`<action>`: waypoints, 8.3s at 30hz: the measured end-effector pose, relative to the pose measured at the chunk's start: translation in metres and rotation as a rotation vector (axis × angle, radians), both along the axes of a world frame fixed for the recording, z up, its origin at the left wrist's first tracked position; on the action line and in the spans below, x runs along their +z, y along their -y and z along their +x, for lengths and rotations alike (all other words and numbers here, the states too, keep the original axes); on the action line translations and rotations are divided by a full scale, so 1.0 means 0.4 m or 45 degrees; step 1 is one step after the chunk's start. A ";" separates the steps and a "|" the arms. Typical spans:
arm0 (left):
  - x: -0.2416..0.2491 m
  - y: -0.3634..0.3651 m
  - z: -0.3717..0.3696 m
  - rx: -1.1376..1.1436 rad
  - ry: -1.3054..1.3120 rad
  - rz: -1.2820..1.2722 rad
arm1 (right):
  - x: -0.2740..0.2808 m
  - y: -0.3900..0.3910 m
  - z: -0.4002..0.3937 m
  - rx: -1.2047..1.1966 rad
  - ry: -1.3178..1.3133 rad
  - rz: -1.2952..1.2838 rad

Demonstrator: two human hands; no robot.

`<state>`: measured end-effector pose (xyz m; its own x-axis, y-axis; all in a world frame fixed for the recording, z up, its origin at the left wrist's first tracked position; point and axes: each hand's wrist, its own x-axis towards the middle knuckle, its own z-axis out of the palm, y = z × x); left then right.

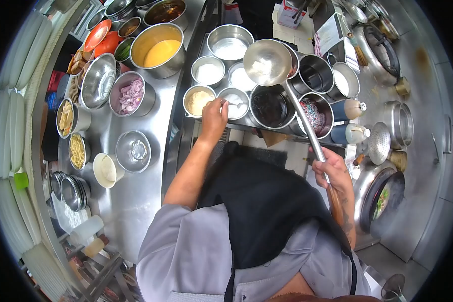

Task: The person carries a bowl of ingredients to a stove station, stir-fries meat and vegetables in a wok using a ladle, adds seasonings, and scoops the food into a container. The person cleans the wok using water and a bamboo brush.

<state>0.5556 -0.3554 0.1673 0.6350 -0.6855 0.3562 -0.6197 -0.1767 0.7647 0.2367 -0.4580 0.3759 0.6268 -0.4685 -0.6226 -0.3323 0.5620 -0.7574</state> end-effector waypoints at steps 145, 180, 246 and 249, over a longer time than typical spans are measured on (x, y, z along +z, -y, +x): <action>0.290 0.146 -0.382 -0.331 -0.792 -0.206 | 0.014 -0.179 -0.672 -0.881 0.987 0.495; 0.582 0.557 -1.453 -2.551 0.087 -0.204 | -0.172 -0.085 -1.487 -1.560 -0.925 -0.437; 0.198 0.517 -1.933 -2.359 0.441 -0.118 | -0.126 -0.235 -1.545 -0.627 -2.028 -1.167; 0.212 0.496 -1.936 -2.342 0.475 -0.126 | -0.177 -0.278 -1.617 -0.603 -2.044 -0.978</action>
